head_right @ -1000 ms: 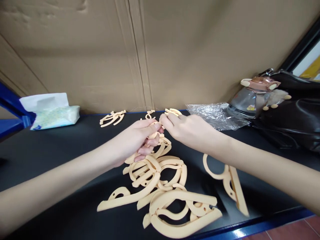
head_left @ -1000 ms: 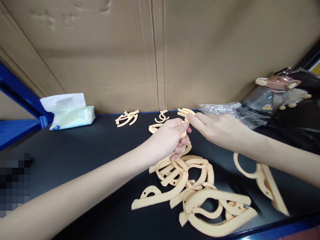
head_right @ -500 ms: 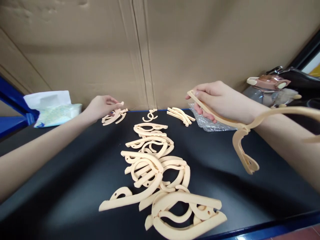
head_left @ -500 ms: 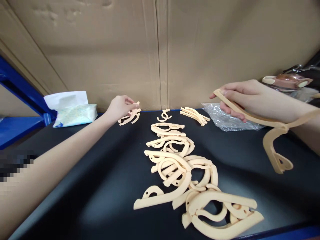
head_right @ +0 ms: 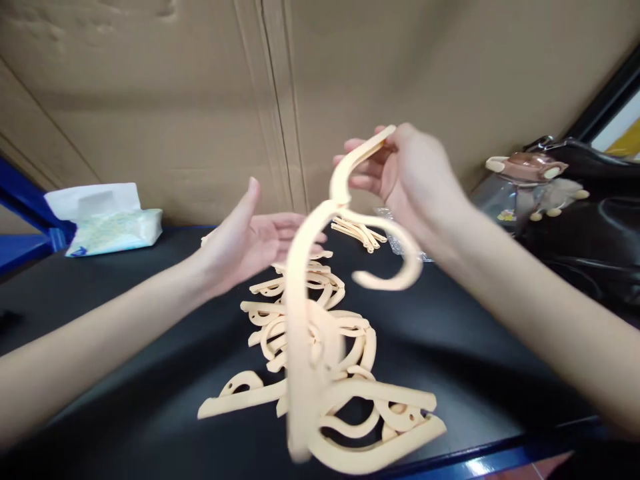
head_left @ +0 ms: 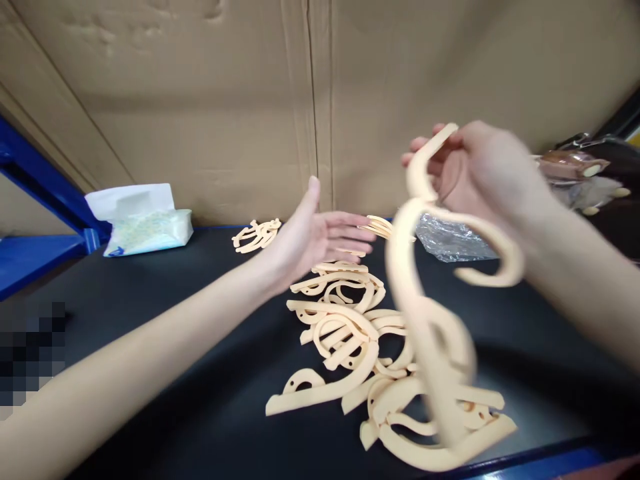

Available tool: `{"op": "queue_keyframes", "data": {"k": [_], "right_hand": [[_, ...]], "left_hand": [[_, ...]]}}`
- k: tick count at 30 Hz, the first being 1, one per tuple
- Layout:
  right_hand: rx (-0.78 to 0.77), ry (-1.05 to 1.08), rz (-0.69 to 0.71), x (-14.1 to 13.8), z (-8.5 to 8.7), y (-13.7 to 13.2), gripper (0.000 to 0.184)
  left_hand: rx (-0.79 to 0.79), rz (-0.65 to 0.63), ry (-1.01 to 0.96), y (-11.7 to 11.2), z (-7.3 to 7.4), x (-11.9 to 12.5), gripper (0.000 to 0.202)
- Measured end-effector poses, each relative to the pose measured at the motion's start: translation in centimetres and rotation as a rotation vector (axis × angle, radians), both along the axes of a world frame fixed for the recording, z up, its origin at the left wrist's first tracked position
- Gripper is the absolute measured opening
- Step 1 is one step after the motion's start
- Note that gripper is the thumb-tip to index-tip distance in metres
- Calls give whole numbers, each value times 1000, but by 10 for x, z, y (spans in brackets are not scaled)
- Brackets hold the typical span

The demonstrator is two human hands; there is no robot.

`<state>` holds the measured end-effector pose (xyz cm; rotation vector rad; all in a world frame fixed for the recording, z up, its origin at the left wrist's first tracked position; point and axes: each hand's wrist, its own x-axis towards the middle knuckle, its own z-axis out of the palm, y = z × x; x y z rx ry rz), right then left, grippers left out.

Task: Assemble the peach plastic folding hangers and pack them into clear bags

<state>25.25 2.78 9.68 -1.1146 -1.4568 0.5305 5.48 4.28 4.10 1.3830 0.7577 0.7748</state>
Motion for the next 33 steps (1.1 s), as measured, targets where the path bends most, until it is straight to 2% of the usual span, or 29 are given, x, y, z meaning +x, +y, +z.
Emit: {"op": "queue_keyframes", "data": {"k": [2,3,4,6,8,11,13,16,19,23,25,27,29,31,33], "right_hand": [[-101,291,67,-6,-19,7,24],[-118,355,92,-8,-28,10,19],[-120,384,96,-8,-37,12,14],[-59,297,81,-5,-50,13,10],[106,7,29,-1,-56,10,21],[461,-699,-20,2,-56,2,30],[653,-1076,41,0,-53,-3,22],[794,-1362,168,-5,-51,-9,32],[773,-1493,191,-8,-50,-13,39],[782,-1611,212,-13,-52,-21,39],[729,-1614,241,-15,-54,-23,35],[600,-1557,238,-12,-54,-19,28],[406,-1417,183,-1,-52,-6,24],[194,-1219,72,15,-49,17,28],[46,-1112,-61,32,-49,44,33]], "left_hand": [[-215,-94,-155,-19,4,8,74],[-270,-101,-182,-25,6,8,66],[-288,-77,-185,-29,6,7,54],[-270,4,-150,-33,5,1,28],[-226,84,-91,-32,3,-5,16],[-170,52,10,-30,2,-12,22],[-149,-29,85,-30,2,-14,25],[-145,-118,174,-29,4,-18,28],[-137,-165,214,-27,4,-22,25],[-166,-218,289,-26,10,-22,24],[-166,-231,344,-25,15,-22,25],[-140,-230,403,-25,20,-24,26],[-117,-233,471,-26,23,-28,29],[-106,-239,505,-28,23,-34,32],[-92,-198,462,-30,21,-37,32]]}}
